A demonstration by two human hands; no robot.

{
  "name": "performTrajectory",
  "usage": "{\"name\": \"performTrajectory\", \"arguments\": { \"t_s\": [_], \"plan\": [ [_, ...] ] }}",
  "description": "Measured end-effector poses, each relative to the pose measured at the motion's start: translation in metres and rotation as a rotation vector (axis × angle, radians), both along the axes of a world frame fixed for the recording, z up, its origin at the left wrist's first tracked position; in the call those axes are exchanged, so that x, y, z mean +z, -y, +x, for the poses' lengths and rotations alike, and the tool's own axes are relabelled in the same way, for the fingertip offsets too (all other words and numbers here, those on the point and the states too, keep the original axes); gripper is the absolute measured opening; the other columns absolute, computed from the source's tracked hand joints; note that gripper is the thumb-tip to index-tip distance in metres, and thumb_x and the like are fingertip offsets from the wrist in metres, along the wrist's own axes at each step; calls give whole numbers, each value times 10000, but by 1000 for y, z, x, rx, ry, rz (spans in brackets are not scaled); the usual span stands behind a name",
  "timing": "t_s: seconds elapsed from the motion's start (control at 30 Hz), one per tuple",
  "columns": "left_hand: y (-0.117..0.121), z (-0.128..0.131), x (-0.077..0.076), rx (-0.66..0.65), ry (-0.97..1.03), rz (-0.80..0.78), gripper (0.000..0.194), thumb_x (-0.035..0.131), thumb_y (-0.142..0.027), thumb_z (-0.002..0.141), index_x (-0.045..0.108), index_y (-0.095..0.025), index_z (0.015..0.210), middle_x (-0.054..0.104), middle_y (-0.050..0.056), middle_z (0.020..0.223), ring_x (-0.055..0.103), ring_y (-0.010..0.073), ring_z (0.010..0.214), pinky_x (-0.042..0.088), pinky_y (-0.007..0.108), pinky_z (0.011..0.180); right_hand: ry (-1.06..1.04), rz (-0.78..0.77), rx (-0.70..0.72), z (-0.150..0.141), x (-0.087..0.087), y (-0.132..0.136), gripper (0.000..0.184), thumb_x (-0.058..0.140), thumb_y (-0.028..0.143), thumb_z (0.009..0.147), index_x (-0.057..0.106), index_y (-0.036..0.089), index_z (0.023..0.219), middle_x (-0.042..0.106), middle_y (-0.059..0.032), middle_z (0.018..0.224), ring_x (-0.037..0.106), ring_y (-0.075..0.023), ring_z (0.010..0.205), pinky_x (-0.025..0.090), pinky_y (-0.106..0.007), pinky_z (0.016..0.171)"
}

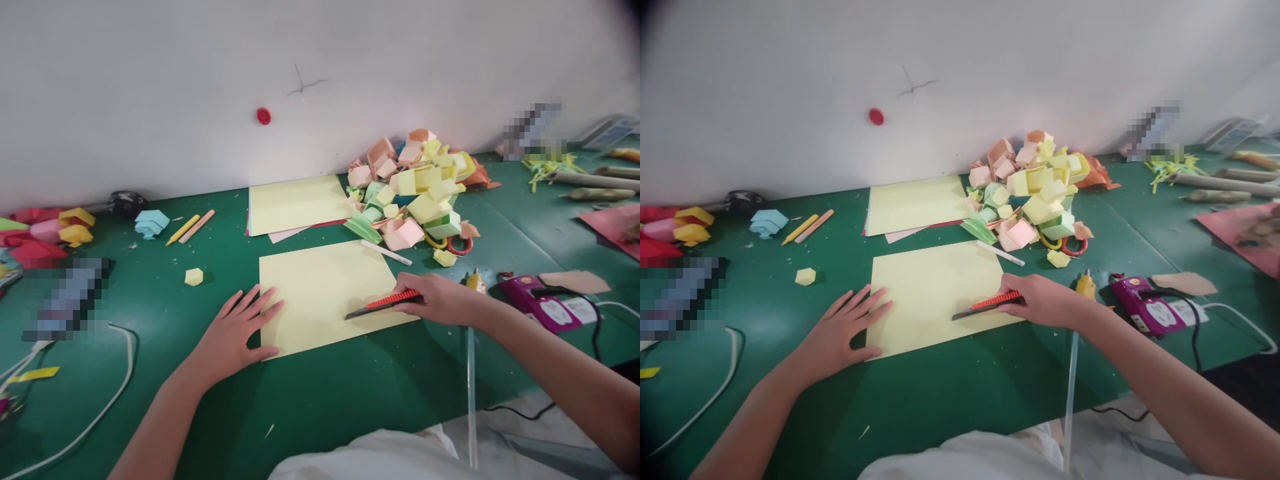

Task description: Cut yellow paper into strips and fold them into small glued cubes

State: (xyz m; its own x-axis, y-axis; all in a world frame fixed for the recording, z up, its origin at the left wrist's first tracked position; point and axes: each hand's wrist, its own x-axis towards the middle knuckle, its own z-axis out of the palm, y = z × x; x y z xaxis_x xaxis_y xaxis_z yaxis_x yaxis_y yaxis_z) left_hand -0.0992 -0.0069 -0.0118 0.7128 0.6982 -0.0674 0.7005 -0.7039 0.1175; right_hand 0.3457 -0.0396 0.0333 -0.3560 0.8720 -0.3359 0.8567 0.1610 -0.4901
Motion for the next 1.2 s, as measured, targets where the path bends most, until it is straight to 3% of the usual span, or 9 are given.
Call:
{"name": "performTrajectory", "arguments": {
  "t_s": [1.2],
  "plan": [
    [-2, -1, 2, -10, -55, 6, 810, 467, -761, 909, 196, -430, 1596, 180, -50, 1683, 235, 338, 1541, 163, 514, 1238, 29, 19, 10, 21, 4, 2, 369, 529, 618, 936, 566, 254, 983, 690, -25, 814, 623, -220, 687, 379, -296, 585]
  ]
}}
